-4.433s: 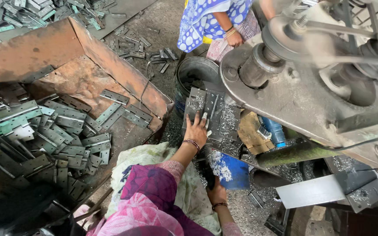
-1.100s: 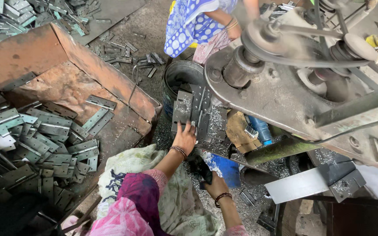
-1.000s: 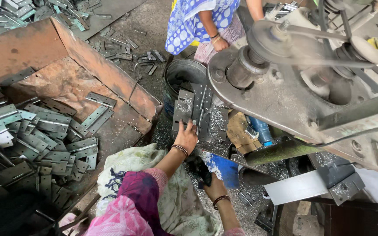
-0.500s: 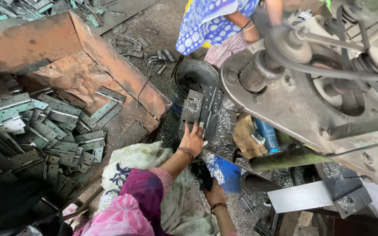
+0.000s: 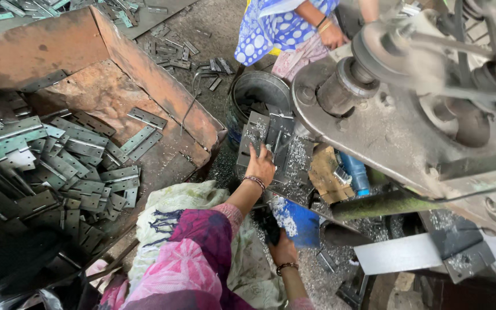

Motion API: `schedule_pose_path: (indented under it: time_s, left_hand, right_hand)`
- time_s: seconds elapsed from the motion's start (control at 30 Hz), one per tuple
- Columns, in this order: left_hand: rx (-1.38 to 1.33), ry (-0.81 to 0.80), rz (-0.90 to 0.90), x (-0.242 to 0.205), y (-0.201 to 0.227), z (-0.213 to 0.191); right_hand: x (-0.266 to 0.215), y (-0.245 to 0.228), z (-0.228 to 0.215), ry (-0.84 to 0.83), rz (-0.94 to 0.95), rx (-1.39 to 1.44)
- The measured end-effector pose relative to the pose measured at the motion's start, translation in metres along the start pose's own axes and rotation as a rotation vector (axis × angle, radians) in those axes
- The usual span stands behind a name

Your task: The person repeatedly picks up small metal brackets from a pile, places them into a press machine, and operates the lever to process them. The processed pieces are then dropped into a container below. This cycle continues throughout the clip.

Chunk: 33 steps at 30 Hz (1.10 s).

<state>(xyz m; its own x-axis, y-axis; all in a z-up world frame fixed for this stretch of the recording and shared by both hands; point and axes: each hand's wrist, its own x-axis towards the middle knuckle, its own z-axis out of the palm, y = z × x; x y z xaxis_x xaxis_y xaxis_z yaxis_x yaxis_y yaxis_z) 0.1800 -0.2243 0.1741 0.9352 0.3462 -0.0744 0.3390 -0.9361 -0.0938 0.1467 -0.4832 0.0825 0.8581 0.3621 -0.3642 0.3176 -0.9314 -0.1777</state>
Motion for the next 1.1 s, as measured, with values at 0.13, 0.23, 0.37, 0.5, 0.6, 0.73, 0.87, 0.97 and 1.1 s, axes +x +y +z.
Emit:
schedule_pose_path:
  time_s: [0.13, 0.23, 0.37, 0.5, 0.6, 0.73, 0.87, 0.97, 1.1]
  left_hand:
    - [0.040, 0.100, -0.028, -0.003, 0.006, 0.005]
    - [0.059, 0.070, 0.001, -0.015, 0.009, 0.004]
    - [0.049, 0.011, 0.037, -0.015, 0.010, -0.007]
    - [0.046, 0.000, 0.036, -0.011, 0.009, -0.008]
    - [0.018, 0.034, 0.023, -0.008, 0.003, -0.003]
    - [-0.068, 0.076, -0.020, -0.026, 0.002, 0.007]
    - [-0.133, 0.065, -0.033, -0.043, 0.009, 0.012]
    - [-0.141, 0.033, -0.027, -0.039, 0.003, 0.014]
    - [-0.196, 0.083, -0.072, -0.015, -0.003, 0.010]
  right_hand:
    - [0.009, 0.005, -0.018, 0.009, -0.104, 0.058]
    - [0.009, 0.004, -0.038, -0.036, -0.118, 0.029]
    - [0.011, 0.006, -0.043, -0.039, -0.129, 0.014]
    - [0.010, 0.012, -0.004, 0.028, -0.117, 0.045]
    - [0.019, 0.013, 0.029, 0.085, -0.077, 0.059]
    - [0.018, 0.012, 0.051, 0.024, -0.027, 0.078]
    - [0.016, 0.017, 0.031, 0.018, -0.021, 0.071]
    - [0.018, 0.016, 0.003, 0.005, -0.101, 0.014]
    - [0.021, 0.026, -0.023, -0.033, -0.220, 0.051]
